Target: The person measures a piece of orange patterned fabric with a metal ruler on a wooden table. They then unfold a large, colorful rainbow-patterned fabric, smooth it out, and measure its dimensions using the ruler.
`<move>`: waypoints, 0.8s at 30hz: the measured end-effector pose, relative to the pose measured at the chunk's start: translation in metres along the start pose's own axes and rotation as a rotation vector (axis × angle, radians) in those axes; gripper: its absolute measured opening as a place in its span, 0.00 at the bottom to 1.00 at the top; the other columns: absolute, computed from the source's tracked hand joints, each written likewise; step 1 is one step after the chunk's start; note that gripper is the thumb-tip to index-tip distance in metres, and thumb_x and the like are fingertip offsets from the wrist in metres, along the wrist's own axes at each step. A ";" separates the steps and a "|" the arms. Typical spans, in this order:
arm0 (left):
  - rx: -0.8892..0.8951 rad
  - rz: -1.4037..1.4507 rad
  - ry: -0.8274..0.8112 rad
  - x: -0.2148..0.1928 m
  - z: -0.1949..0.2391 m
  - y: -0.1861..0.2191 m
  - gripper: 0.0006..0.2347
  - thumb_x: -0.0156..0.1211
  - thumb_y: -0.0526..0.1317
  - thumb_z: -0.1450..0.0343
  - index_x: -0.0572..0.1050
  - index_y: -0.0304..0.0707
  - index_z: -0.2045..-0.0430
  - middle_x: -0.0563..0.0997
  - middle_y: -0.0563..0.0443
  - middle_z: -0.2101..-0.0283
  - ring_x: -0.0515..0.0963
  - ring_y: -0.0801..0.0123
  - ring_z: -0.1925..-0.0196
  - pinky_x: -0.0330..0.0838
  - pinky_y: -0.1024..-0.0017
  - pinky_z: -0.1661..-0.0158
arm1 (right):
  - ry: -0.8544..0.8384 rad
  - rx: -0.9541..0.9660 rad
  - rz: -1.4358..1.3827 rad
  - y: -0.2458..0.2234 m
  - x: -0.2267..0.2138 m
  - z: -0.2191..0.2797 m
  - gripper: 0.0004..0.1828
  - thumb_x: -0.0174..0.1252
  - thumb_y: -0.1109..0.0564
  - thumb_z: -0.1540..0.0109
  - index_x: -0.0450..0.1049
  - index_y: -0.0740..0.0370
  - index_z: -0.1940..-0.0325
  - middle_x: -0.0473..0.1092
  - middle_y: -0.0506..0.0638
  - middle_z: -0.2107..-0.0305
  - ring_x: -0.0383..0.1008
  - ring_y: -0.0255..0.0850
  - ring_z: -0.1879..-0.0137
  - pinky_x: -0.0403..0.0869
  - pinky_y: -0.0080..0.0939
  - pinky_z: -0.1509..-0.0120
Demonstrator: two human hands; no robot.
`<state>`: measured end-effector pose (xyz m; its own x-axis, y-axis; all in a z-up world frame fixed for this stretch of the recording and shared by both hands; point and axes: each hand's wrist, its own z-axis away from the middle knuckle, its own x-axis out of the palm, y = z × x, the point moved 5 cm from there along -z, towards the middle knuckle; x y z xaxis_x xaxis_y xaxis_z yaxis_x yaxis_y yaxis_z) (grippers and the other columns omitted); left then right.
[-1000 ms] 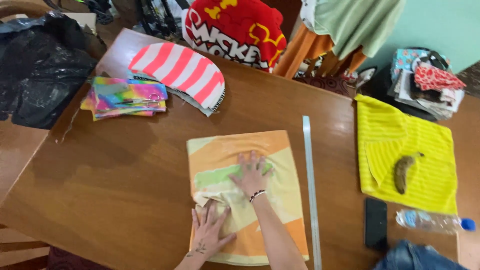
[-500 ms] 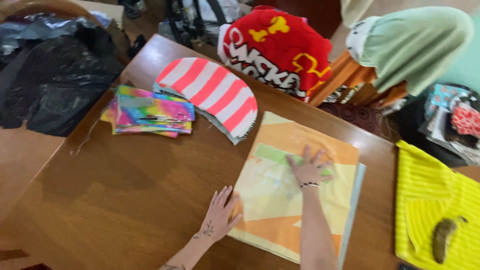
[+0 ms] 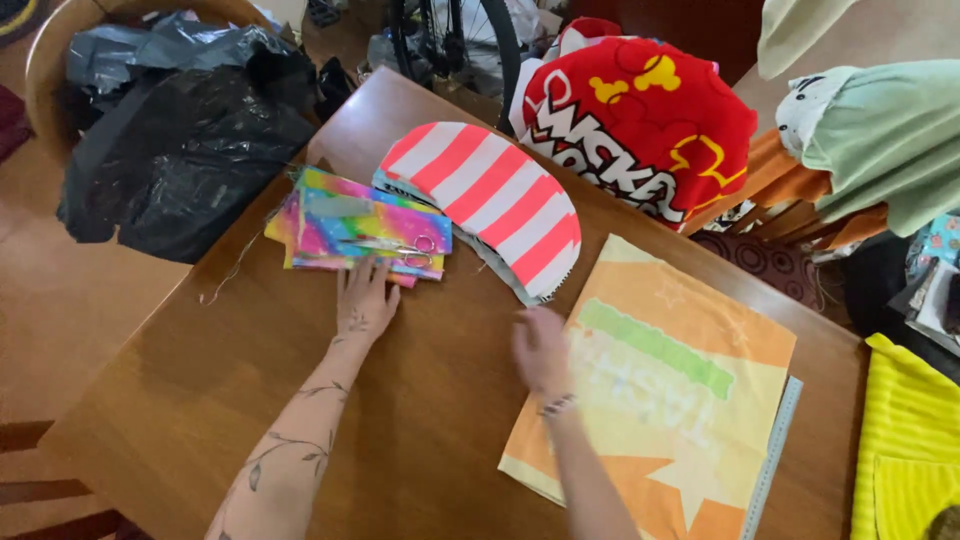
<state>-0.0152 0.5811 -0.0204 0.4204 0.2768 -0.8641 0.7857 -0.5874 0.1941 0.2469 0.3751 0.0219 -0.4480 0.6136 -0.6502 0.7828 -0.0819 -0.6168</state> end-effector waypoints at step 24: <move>0.034 -0.120 -0.193 -0.065 -0.016 -0.023 0.14 0.61 0.53 0.36 0.76 0.59 0.60 0.79 0.56 0.54 0.76 0.62 0.44 0.58 0.52 0.39 | -0.094 -0.397 0.615 -0.129 0.154 0.007 0.10 0.46 0.56 0.34 0.69 0.59 0.51 0.62 0.50 0.70 0.68 0.48 0.63 0.70 0.45 0.60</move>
<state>-0.0539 0.5886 0.0389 0.2279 0.1976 -0.9534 0.8077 -0.5852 0.0718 0.0743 0.4744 -0.0019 0.1011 0.4768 -0.8732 0.9939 -0.0880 0.0670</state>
